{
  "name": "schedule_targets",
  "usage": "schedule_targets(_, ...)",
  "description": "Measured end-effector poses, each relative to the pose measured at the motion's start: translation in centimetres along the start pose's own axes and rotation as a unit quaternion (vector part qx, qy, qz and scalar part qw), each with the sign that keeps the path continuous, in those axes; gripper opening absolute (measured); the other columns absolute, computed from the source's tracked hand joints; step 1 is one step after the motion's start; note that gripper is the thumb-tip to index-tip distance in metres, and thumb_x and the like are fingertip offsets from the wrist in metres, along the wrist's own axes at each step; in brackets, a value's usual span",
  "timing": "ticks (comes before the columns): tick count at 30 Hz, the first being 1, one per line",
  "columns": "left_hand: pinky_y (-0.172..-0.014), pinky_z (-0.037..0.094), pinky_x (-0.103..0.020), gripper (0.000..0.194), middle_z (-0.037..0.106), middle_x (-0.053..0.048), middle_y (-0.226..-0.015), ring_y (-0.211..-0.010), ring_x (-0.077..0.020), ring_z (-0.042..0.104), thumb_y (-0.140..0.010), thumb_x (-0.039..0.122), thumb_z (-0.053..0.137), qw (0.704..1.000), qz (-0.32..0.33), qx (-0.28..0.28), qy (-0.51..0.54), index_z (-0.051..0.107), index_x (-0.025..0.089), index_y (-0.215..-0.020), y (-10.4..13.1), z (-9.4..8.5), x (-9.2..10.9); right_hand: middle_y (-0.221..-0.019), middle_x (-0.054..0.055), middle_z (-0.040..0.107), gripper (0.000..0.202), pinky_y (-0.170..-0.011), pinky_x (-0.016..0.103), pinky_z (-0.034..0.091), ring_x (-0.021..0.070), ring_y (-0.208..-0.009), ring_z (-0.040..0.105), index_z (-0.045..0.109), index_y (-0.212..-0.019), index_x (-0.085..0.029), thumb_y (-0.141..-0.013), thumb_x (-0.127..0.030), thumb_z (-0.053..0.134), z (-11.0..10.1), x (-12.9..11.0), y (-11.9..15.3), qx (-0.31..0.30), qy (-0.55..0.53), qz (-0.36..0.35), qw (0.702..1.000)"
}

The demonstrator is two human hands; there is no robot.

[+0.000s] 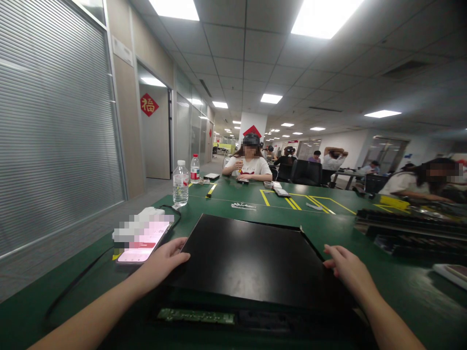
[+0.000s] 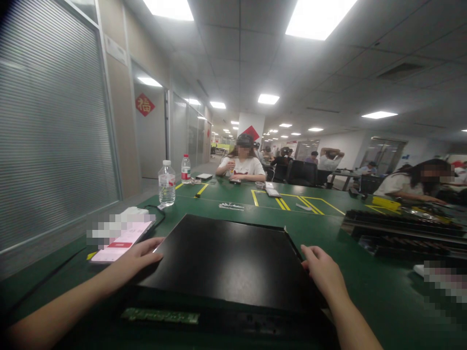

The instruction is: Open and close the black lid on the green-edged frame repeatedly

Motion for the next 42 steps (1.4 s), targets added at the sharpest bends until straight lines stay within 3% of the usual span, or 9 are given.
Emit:
schedule_targets(13,-0.088,0.045,-0.036,0.051,0.065,-0.009,-0.115,-0.102,-0.0259,0.061,-0.072,0.030,0.064,1.000,-0.023,0.002,0.004,0.053,0.017,-0.120,0.5,-0.2,-0.1,-0.075,0.003,0.069,0.048,-0.059,0.030,0.040,0.0189,-0.062,0.060,0.062,-0.089,-0.024,-0.073,-0.060,0.035,0.3,0.0,0.2,0.008,0.036,-0.007,0.999)
schedule_targets(21,-0.092,0.044,-0.038,0.053,0.061,-0.010,-0.122,-0.107,-0.0260,0.058,-0.075,0.028,0.063,0.999,-0.012,-0.021,0.023,0.049,0.016,-0.124,0.0,-0.6,-1.3,-0.076,0.003,0.070,0.040,-0.060,0.030,0.040,0.0198,-0.065,0.061,0.063,-0.087,-0.024,-0.072,-0.054,0.041,0.2,-0.3,0.4,0.009,0.060,-0.003,0.998)
schedule_targets(29,-0.093,0.043,-0.038,0.050,0.062,-0.009,-0.120,-0.110,-0.0273,0.057,-0.071,0.033,0.066,1.000,-0.019,0.010,-0.015,0.055,0.017,-0.117,0.8,-0.4,0.2,-0.073,0.004,0.070,0.037,-0.057,0.029,0.041,0.0203,-0.065,0.061,0.065,-0.083,-0.023,-0.070,-0.051,0.043,-0.2,-0.7,0.8,0.029,0.061,-0.015,0.998)
schedule_targets(36,-0.092,0.044,-0.039,0.051,0.065,-0.007,-0.115,-0.105,-0.0272,0.060,-0.069,0.035,0.067,1.000,-0.012,-0.007,0.012,0.056,0.019,-0.117,0.0,0.0,0.0,-0.075,0.003,0.070,0.034,-0.061,0.029,0.040,0.0208,-0.073,0.061,0.065,-0.081,-0.024,-0.070,-0.047,0.044,-0.6,-1.1,0.9,0.034,0.067,-0.012,0.997)
schedule_targets(42,-0.094,0.043,-0.039,0.049,0.064,-0.006,-0.118,-0.111,-0.0281,0.055,-0.067,0.034,0.069,1.000,-0.020,0.013,-0.002,0.059,0.020,-0.112,-0.2,-0.7,-0.2,-0.072,0.002,0.070,0.033,-0.061,0.028,0.040,0.0203,-0.073,0.062,0.065,-0.081,-0.024,-0.071,-0.047,0.043,-0.4,-1.3,1.0,0.030,0.065,-0.008,0.997)
Point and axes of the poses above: each hand's wrist, its own y-axis away from the middle knuckle, its own z-axis out of the palm, x = y × z, the point moved 9 cm from there along -y, towards the middle knuckle
